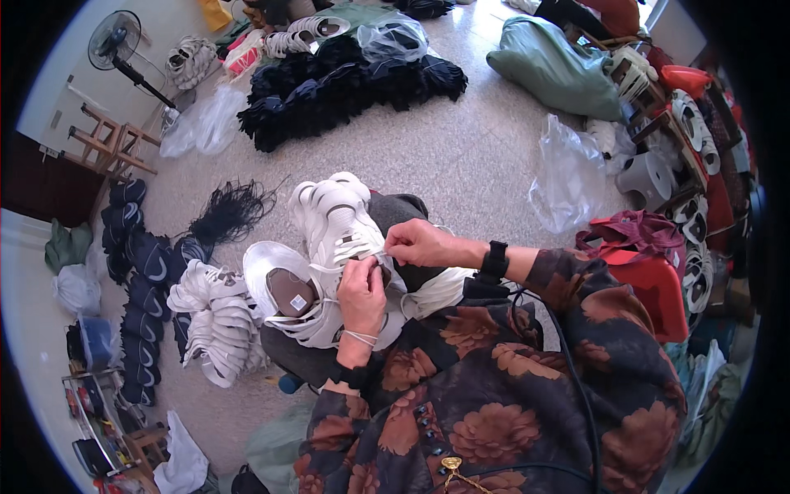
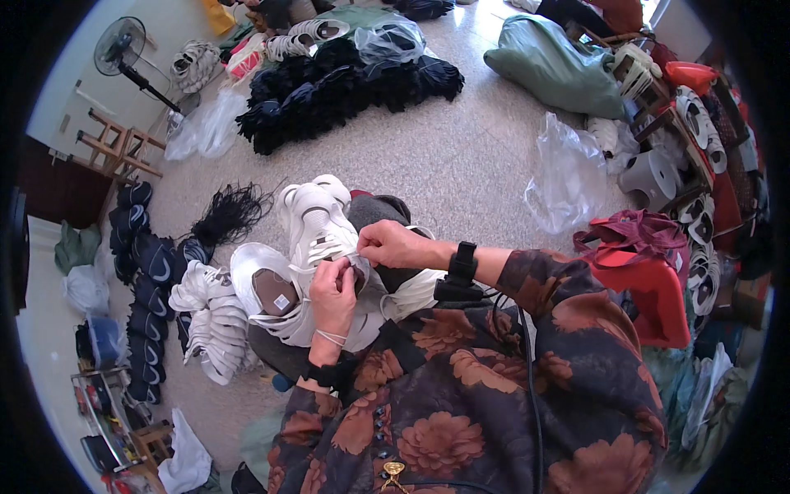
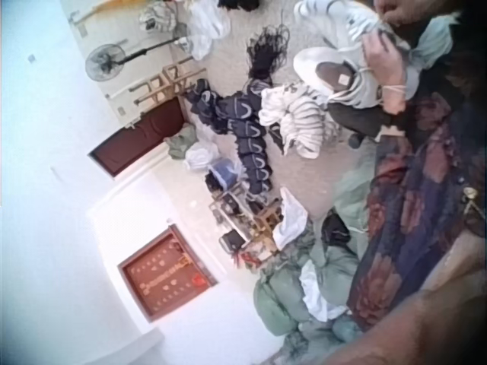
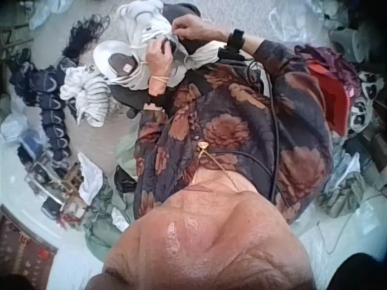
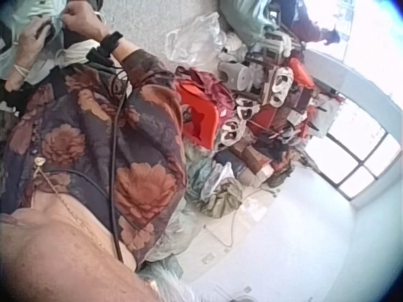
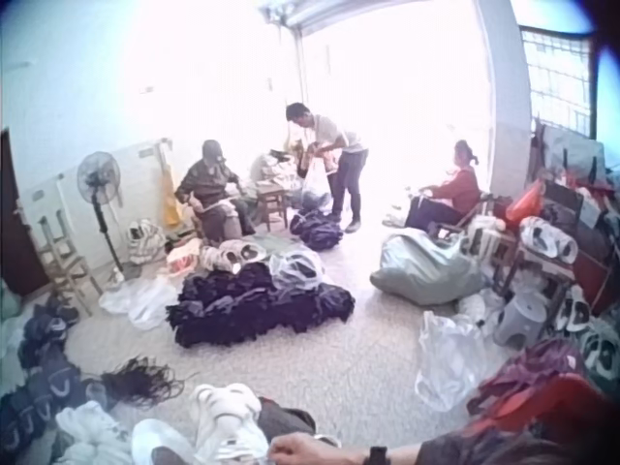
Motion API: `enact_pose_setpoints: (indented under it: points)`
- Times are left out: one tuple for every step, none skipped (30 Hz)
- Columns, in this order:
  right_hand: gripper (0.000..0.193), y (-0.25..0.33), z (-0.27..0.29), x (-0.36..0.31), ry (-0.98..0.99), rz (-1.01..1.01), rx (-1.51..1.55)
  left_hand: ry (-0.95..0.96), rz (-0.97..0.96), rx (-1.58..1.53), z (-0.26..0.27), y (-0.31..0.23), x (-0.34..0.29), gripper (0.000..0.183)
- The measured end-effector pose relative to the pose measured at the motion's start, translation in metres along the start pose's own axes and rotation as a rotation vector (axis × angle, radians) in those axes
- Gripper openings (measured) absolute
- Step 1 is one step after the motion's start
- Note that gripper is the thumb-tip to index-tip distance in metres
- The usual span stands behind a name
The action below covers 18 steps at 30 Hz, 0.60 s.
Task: The recorder is lacing white shoe uppers and attaching components while sitting in a workshop.
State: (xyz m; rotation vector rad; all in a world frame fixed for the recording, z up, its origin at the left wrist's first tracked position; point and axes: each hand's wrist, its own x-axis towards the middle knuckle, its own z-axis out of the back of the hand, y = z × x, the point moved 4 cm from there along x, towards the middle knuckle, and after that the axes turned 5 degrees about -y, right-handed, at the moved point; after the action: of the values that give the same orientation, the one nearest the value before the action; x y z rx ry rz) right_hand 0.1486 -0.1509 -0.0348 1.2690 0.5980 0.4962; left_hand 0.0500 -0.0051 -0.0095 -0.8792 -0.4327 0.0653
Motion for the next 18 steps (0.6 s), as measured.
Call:
enact_pose_setpoints:
  points:
    - [0.012, 0.004, -0.001, 0.000, 0.004, 0.000, -0.002, -0.003, 0.003, 0.000, 0.001, 0.001, 0.000, 0.014]
    - [0.011, 0.009, -0.001, 0.000, -0.006, 0.044, -0.081, -0.005, 0.003, 0.002, 0.001, 0.002, 0.000, 0.014]
    - [0.010, 0.014, -0.001, 0.000, -0.015, 0.088, -0.161, -0.007, 0.002, 0.004, 0.001, 0.003, 0.000, 0.015]
    - [0.010, 0.016, 0.000, 0.001, -0.016, 0.087, -0.162, -0.007, 0.002, 0.003, 0.000, 0.004, 0.000, 0.015]
    - [0.010, 0.022, 0.001, 0.002, -0.025, 0.192, -0.305, -0.013, -0.006, -0.001, -0.001, 0.004, 0.001, 0.015]
    - [0.009, 0.027, 0.001, 0.002, -0.034, 0.297, -0.449, -0.020, -0.015, -0.006, -0.002, 0.004, 0.002, 0.016]
    - [0.009, 0.027, 0.000, 0.003, -0.038, 0.295, -0.452, -0.019, -0.019, -0.010, -0.003, 0.003, 0.002, 0.016]
    - [0.009, 0.028, -0.004, 0.003, -0.057, 0.349, -0.599, -0.023, -0.025, -0.013, -0.004, 0.001, 0.004, 0.016]
    - [0.010, 0.032, -0.009, 0.002, -0.079, 0.400, -0.747, -0.026, -0.035, -0.016, -0.005, -0.001, 0.005, 0.017]
    - [0.012, 0.044, -0.013, -0.002, -0.060, 0.430, -0.830, -0.024, -0.046, -0.027, -0.006, -0.002, 0.005, 0.017]
    - [0.013, 0.041, -0.015, -0.004, -0.063, 0.456, -0.828, -0.002, -0.028, 0.016, -0.005, -0.001, 0.002, 0.017]
    - [0.013, 0.040, -0.019, -0.005, -0.050, 0.445, -0.808, 0.010, -0.023, 0.048, -0.005, 0.000, 0.003, 0.018]
    - [0.014, 0.037, -0.016, -0.005, -0.049, 0.439, -0.802, 0.024, -0.012, 0.033, -0.005, 0.006, 0.000, 0.019]
    - [0.013, 0.031, -0.013, -0.004, -0.107, 0.439, -0.622, 0.013, -0.016, 0.013, -0.004, 0.007, -0.001, 0.021]
    - [0.013, 0.025, -0.011, -0.004, -0.156, 0.448, -0.441, -0.010, -0.039, 0.029, -0.002, 0.009, -0.003, 0.021]
    - [0.013, 0.021, -0.008, -0.006, -0.192, 0.423, -0.392, -0.004, -0.030, 0.043, -0.002, 0.009, -0.003, 0.021]
    - [0.013, 0.018, -0.008, -0.006, -0.219, 0.398, -0.331, 0.013, 0.005, 0.017, -0.001, 0.006, -0.003, 0.021]
    - [0.012, 0.015, -0.010, -0.004, -0.210, 0.377, -0.298, 0.004, 0.010, 0.005, 0.000, 0.004, -0.003, 0.021]
